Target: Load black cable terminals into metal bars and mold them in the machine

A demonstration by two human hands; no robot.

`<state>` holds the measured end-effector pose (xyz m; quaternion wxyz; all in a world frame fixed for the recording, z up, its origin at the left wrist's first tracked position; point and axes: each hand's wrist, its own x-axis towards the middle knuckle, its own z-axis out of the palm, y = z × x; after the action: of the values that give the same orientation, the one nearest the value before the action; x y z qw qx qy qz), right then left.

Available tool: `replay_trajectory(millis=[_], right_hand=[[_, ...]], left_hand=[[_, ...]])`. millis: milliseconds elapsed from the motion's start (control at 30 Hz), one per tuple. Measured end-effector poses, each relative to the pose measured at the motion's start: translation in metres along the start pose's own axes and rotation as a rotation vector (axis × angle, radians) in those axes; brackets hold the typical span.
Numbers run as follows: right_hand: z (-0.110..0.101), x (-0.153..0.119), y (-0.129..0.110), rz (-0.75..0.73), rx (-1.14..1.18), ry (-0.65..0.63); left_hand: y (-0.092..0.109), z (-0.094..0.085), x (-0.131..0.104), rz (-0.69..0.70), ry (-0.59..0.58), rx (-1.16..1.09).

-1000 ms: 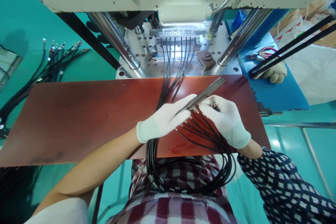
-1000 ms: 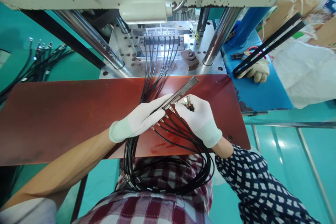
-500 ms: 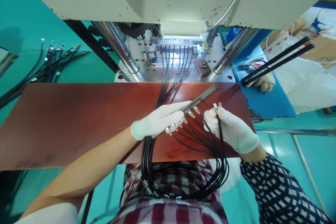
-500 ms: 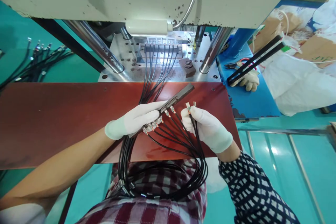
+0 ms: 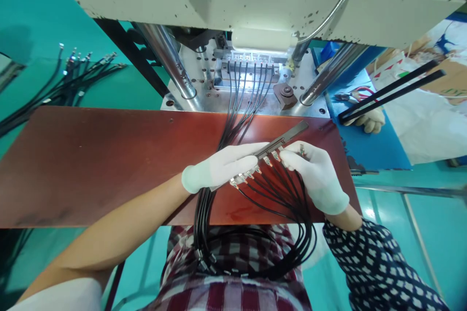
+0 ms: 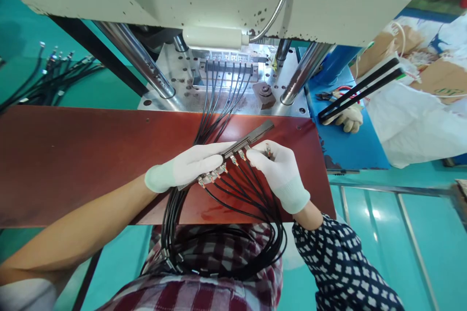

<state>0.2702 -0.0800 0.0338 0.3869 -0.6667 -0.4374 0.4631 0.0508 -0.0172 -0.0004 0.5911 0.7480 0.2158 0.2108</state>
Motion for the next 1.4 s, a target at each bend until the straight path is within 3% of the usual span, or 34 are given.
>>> replay_trajectory(millis=[200,367,433,533,800,1067,1200,1300,1400], right_hand=[[0.003,-0.004,0.002,-0.052,-0.150,0.061],[-0.011,-0.010,0.017,-0.167,0.004,-0.050],[-0.017,-0.012,0.026,-0.235,0.098,-0.036],[-0.020,-0.012,0.035,-0.223,0.098,0.009],[-0.015,0.003,0.020,-0.173,0.072,-0.106],[-0.018,0.011,0.024,-0.070,0.140,-0.177],[-0.022,0.009,0.020,-0.057,0.122,-0.200],[-0.023,0.009,0.017,-0.065,0.046,-0.195],[-0.018,0.009,0.019,-0.073,0.025,-0.146]], left_hand=[[0.008,0.005,-0.002,-0.052,0.006,0.190],[0.012,0.004,0.001,-0.046,0.002,0.086],[0.008,0.003,0.001,-0.072,0.021,0.042],[0.002,0.002,0.000,-0.126,0.013,-0.052],[0.002,-0.001,-0.002,-0.176,-0.075,-0.240],[0.005,-0.005,-0.001,-0.181,-0.127,-0.121],[0.008,-0.007,0.000,-0.085,-0.126,0.045],[0.007,-0.005,-0.001,-0.012,-0.109,0.190],[0.004,0.000,-0.004,-0.032,-0.074,0.249]])
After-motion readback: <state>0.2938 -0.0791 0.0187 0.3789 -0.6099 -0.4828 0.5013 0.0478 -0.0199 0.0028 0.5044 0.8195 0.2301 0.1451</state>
